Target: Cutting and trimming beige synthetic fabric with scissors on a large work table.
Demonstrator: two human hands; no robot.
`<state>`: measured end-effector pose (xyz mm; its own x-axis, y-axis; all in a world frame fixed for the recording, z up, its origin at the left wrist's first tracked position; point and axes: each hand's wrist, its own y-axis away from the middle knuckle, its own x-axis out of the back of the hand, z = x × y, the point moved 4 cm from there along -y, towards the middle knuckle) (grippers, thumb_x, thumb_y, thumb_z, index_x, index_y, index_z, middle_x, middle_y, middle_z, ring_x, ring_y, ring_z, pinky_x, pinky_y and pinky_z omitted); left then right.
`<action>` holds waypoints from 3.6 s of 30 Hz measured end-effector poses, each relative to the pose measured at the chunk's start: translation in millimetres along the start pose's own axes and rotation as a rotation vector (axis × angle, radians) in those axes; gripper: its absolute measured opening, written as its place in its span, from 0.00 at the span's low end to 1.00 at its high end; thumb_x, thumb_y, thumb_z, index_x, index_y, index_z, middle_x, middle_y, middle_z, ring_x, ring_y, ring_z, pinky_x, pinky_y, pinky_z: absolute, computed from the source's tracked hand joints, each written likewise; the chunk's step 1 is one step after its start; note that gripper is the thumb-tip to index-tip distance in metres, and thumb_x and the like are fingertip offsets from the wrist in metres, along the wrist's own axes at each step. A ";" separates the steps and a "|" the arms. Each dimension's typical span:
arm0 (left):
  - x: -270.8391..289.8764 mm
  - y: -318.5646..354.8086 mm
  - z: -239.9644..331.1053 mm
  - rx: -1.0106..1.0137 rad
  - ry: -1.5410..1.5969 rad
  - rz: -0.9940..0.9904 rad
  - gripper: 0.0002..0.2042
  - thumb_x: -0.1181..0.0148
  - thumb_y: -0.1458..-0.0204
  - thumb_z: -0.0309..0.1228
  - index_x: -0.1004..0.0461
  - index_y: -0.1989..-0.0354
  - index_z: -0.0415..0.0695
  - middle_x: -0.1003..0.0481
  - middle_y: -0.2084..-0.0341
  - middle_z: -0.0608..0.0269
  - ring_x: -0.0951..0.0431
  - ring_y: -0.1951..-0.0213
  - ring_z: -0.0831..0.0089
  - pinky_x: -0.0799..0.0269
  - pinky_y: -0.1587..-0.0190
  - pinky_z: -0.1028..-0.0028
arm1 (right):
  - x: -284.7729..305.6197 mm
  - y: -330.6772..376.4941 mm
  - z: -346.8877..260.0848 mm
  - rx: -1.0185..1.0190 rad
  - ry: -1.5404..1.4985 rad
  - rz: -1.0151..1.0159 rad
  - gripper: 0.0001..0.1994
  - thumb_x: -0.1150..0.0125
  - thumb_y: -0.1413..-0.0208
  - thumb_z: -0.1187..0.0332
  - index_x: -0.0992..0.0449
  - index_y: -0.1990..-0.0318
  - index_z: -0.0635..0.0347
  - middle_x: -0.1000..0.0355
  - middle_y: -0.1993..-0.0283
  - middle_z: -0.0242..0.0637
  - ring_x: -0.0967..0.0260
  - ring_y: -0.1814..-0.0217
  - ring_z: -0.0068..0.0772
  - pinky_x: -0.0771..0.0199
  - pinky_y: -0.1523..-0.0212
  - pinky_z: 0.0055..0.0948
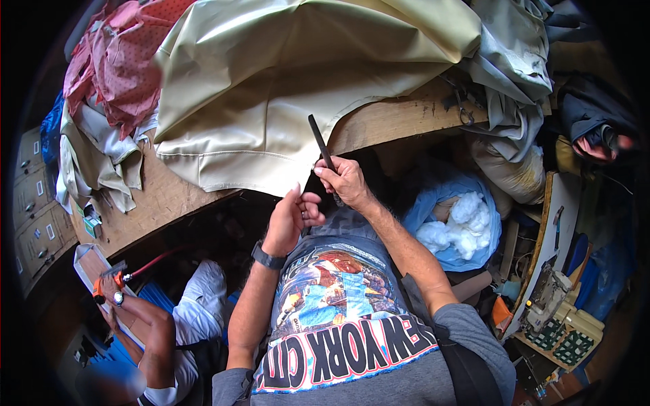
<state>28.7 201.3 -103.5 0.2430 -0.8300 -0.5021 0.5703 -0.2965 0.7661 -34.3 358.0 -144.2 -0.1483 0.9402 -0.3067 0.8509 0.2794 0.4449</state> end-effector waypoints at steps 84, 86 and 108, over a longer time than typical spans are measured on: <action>-17.4 -44.2 43.0 -0.854 -1.339 0.414 0.06 0.34 0.50 0.31 0.17 0.71 0.41 0.20 0.74 0.54 0.21 0.68 0.54 0.25 0.61 0.59 | -19.9 25.7 32.3 0.361 0.797 0.296 0.07 0.47 0.32 0.69 0.33 0.62 0.63 0.28 0.77 0.58 0.26 0.70 0.68 0.29 0.72 0.60; -17.4 -44.8 42.9 -0.852 -1.331 0.401 0.06 0.34 0.50 0.31 0.17 0.71 0.41 0.20 0.74 0.54 0.21 0.68 0.54 0.25 0.61 0.59 | -19.5 23.2 30.2 0.369 0.802 0.299 0.07 0.46 0.32 0.69 0.33 0.62 0.63 0.28 0.77 0.58 0.26 0.70 0.68 0.29 0.72 0.60; -13.5 -46.2 44.7 -0.845 -1.321 0.361 0.06 0.34 0.50 0.30 0.18 0.70 0.39 0.20 0.75 0.54 0.21 0.69 0.54 0.25 0.62 0.59 | -14.5 40.5 51.0 0.235 0.651 0.172 0.08 0.48 0.32 0.68 0.29 0.62 0.63 0.23 0.74 0.51 0.22 0.69 0.61 0.24 0.69 0.54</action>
<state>-36.0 205.2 -114.1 -0.1044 -0.7351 0.6698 0.9933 -0.0434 0.1072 28.0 345.7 -164.7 -0.2106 0.9131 0.3491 0.9645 0.1359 0.2262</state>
